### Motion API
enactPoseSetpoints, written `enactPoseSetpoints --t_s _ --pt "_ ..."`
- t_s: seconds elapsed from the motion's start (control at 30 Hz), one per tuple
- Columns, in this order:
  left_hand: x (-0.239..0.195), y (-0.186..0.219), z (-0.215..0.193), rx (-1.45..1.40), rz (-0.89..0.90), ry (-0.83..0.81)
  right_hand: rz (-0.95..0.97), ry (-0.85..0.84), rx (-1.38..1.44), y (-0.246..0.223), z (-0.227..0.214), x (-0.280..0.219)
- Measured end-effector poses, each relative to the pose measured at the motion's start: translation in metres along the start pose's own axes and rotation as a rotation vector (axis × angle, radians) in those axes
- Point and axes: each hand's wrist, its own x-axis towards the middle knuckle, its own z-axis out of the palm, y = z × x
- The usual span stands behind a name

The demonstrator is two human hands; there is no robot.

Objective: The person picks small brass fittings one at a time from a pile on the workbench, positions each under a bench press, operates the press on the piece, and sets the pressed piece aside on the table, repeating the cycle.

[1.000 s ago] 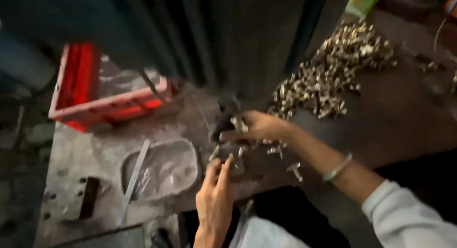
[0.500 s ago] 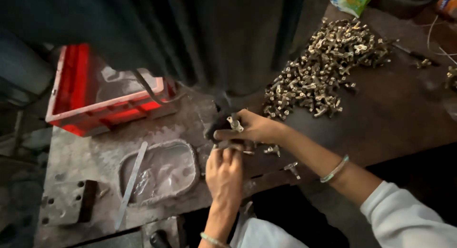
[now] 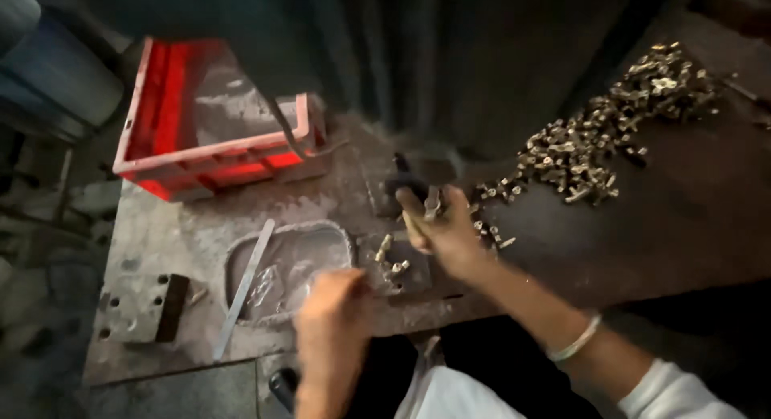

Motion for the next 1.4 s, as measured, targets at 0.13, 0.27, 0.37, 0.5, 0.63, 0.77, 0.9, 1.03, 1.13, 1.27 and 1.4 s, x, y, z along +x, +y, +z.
enactPoseSetpoints --t_s 0.13,0.27,0.37,0.5,0.63,0.77,0.9,1.03,1.13,1.27,1.4 --pt "0.011 -0.036 -0.018 0.039 -0.115 0.061 -0.041 -0.313 -0.041 0.001 -0.019 0.011" --pt "0.011 -0.053 -0.003 0.229 -0.117 -0.050 -0.044 -0.014 -0.045 0.012 -0.006 0.006" --pt "0.012 -0.056 0.003 0.259 -0.159 -0.114 -0.115 0.103 -0.024 0.022 0.001 0.010" --pt "0.008 -0.083 0.007 -0.109 -0.283 -0.004 -0.091 0.072 -0.030 0.013 -0.001 0.005" --pt "-0.007 -0.078 -0.003 -0.548 -0.528 0.026 -0.239 0.098 0.038 0.015 0.011 0.002" --pt "-0.030 -0.063 0.022 -0.759 -0.496 0.030 -0.194 0.114 0.039 0.020 0.004 0.008" --pt "-0.042 -0.035 0.033 -0.385 -0.337 0.114 -0.169 0.157 0.086 0.015 0.009 0.001" --pt "-0.039 -0.032 0.049 -0.213 -0.249 0.115 -0.153 0.042 0.010 0.005 0.003 0.002" --pt "-0.036 -0.026 0.052 -0.203 -0.203 0.086 -0.179 0.016 0.095 0.009 0.007 0.000" --pt "-0.026 -0.022 0.055 -0.249 -0.158 0.064 -0.170 0.050 0.016 0.011 0.005 0.005" --pt "-0.025 -0.014 0.041 -0.177 -0.247 0.067 -0.304 0.108 0.048 0.025 0.005 0.003"
